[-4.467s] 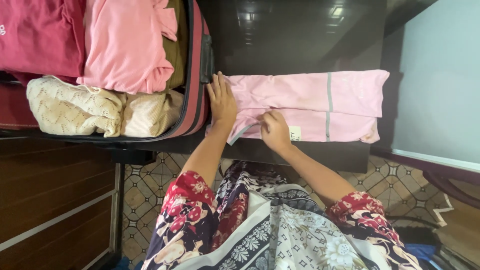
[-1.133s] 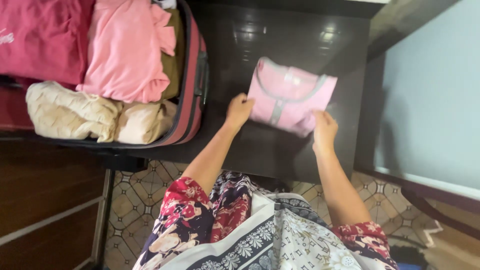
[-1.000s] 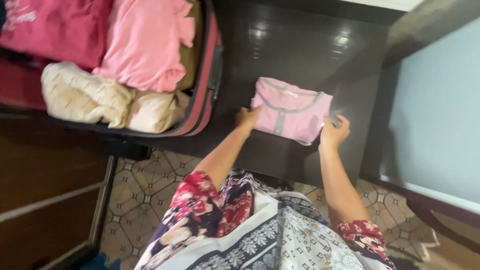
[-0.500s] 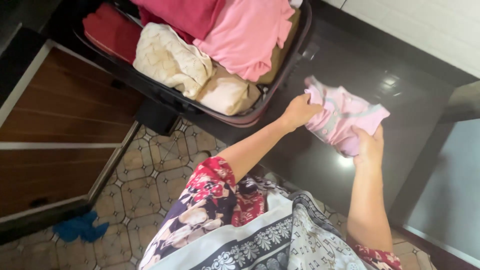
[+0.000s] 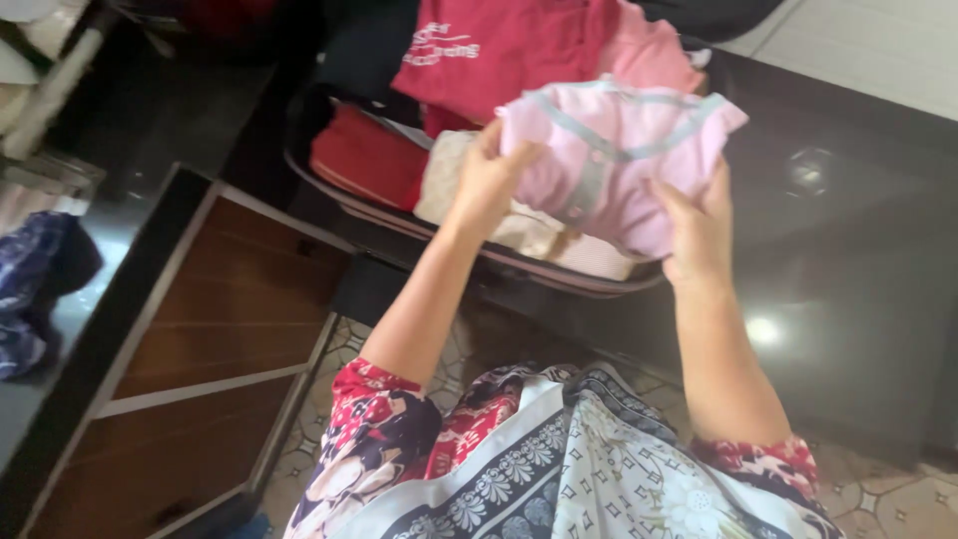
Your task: The person folds a red shirt and a pink shirt, places them into a suitcase, and then zips the suitcase shut.
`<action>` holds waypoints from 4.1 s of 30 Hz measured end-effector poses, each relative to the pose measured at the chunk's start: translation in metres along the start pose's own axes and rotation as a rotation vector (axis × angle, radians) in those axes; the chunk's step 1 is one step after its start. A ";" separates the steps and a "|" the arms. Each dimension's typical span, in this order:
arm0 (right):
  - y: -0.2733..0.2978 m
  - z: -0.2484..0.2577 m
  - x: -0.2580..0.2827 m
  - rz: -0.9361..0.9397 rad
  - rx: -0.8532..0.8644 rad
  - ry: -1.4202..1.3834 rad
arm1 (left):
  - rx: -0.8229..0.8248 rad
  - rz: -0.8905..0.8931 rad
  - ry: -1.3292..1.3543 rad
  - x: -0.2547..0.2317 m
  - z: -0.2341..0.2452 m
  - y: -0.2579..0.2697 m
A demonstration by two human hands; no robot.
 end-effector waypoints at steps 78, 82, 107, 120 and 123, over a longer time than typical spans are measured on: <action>-0.089 0.077 -0.051 -0.111 -0.563 1.485 | 0.260 -0.547 -1.317 0.052 0.012 -0.066; -0.088 0.069 -0.043 -0.142 -0.597 1.504 | 0.249 -0.540 -1.269 0.048 0.014 -0.067; -0.091 0.063 -0.037 -0.157 -0.788 1.692 | 0.472 -0.539 -0.978 0.055 0.048 -0.093; -0.098 -0.030 0.003 0.286 -0.651 1.494 | 0.513 -0.688 -0.928 0.039 0.067 -0.102; -0.107 -0.088 0.005 0.297 -0.535 1.383 | 0.523 -0.691 -0.908 0.038 0.069 -0.106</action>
Point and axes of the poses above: each hand's wrist, its own y-axis away from the middle knuckle, its own z-axis out of the back of the hand, x = y × z, the point moved 3 cm from there along -y, towards the middle knuckle, and after that the axes turned 13 degrees about -z, right-handed, at the moved point
